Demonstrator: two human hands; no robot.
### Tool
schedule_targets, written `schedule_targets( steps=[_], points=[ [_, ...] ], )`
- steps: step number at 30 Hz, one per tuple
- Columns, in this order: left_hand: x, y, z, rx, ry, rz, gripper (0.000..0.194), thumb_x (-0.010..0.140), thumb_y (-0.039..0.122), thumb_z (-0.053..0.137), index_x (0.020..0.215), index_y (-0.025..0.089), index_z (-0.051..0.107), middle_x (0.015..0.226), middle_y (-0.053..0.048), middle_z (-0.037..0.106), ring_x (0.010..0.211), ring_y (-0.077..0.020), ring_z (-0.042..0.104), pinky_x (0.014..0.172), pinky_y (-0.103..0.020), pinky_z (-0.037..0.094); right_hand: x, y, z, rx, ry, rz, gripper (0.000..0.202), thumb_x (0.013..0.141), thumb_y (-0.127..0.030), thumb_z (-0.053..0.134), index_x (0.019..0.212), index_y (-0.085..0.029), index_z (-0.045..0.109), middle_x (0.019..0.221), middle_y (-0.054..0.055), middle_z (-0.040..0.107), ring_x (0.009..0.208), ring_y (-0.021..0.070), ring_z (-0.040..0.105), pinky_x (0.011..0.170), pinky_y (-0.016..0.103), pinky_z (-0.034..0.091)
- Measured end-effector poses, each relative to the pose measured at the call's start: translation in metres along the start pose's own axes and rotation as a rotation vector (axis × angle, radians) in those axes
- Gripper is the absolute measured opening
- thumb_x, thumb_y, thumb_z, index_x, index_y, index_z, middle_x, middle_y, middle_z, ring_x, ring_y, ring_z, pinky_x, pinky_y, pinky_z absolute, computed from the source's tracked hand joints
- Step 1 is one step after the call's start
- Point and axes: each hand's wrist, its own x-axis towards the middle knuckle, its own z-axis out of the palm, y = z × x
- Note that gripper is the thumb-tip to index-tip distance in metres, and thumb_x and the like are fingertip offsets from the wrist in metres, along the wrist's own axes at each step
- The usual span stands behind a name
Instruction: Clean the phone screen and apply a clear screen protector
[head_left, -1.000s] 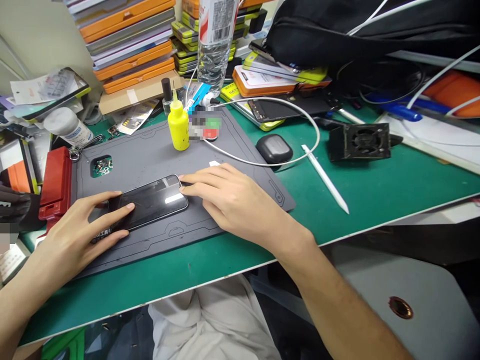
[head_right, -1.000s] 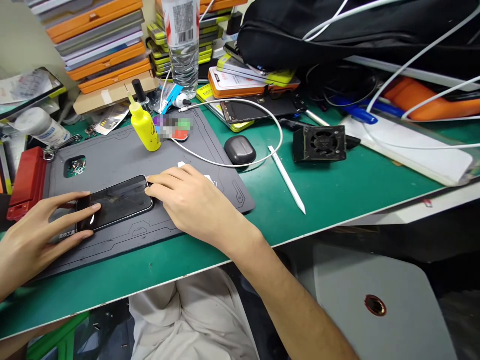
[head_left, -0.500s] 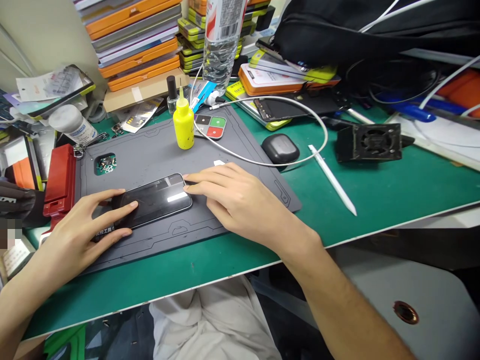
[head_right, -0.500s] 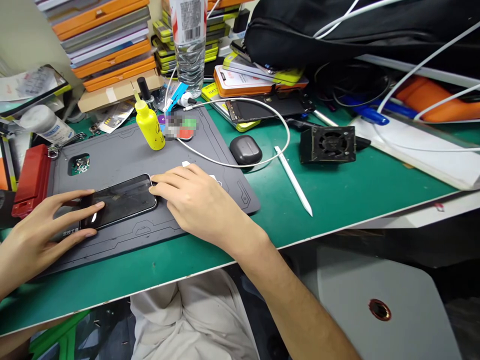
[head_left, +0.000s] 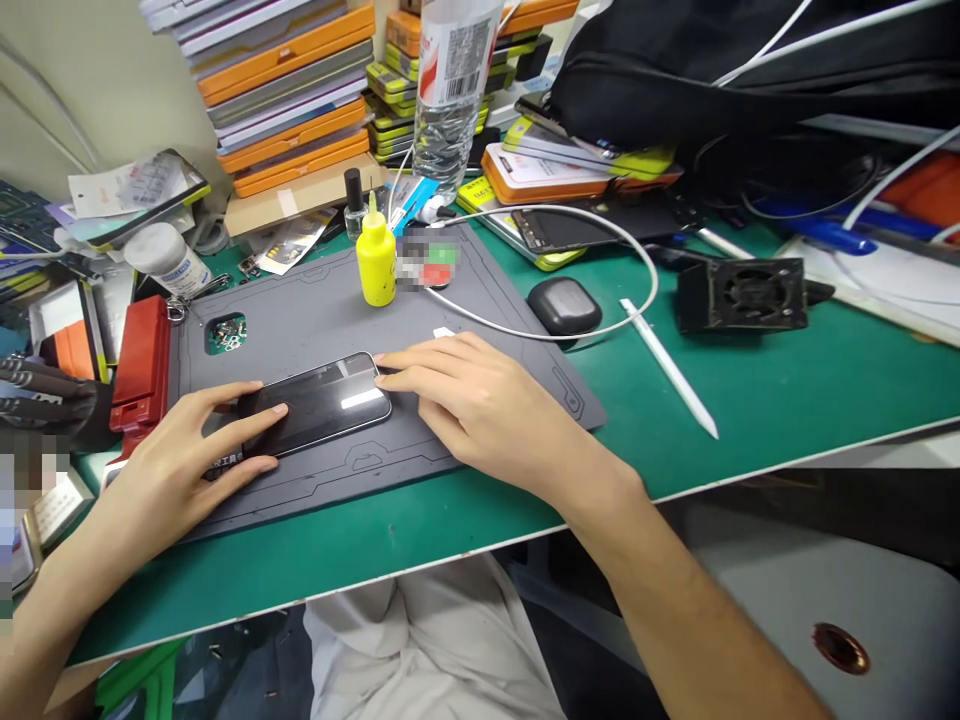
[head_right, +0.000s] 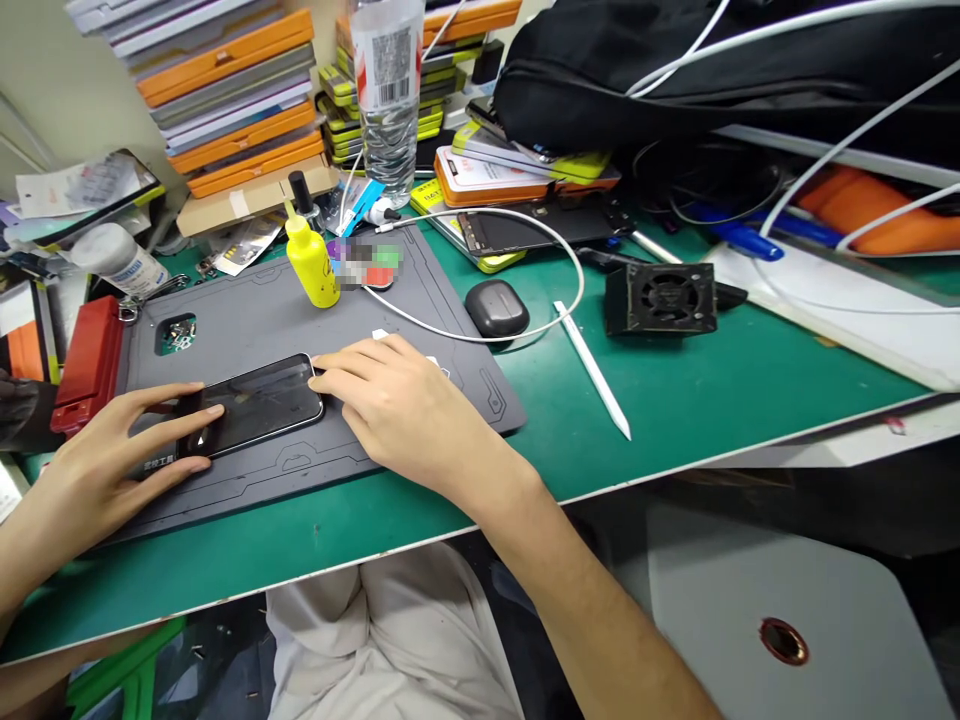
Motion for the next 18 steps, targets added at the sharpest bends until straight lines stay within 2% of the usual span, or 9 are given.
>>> schedule_targets(
  steps=[10, 15, 18],
  points=[
    [0.0024, 0.0004, -0.002, -0.017, -0.016, -0.017, 0.058, 0.132, 0.077, 0.064, 0.18, 0.049, 0.081, 0.182, -0.011, 0.076, 0.158, -0.0381, 0.083, 0.14, -0.055, 0.07, -0.0017, -0.0002, 0.0, 0.024, -0.009, 0.022, 0.051, 0.119, 0.001, 0.055, 0.138, -0.026, 0.094, 0.156, 0.012, 0.097, 0.143, 0.0351, 0.093, 0.125, 0.06, 0.071],
    [0.0029, 0.0032, -0.0025, -0.016, 0.0, -0.035, 0.077, 0.131, 0.082, 0.064, 0.198, 0.044, 0.059, 0.179, -0.013, 0.079, 0.157, -0.0381, 0.084, 0.138, -0.052, 0.07, -0.002, -0.0013, -0.0011, 0.016, -0.011, 0.03, 0.05, 0.12, 0.001, 0.055, 0.139, -0.026, 0.093, 0.156, 0.011, 0.097, 0.145, 0.034, 0.092, 0.127, 0.059, 0.071],
    [0.0025, 0.0039, -0.0011, -0.028, 0.027, -0.048, 0.087, 0.129, 0.085, 0.065, 0.204, 0.046, 0.045, 0.181, -0.012, 0.079, 0.158, -0.0386, 0.085, 0.135, -0.051, 0.071, -0.0015, -0.001, -0.0014, 0.027, -0.025, 0.042, 0.051, 0.119, 0.001, 0.057, 0.139, -0.028, 0.094, 0.157, 0.01, 0.097, 0.146, 0.0345, 0.092, 0.126, 0.06, 0.071]
  ],
)
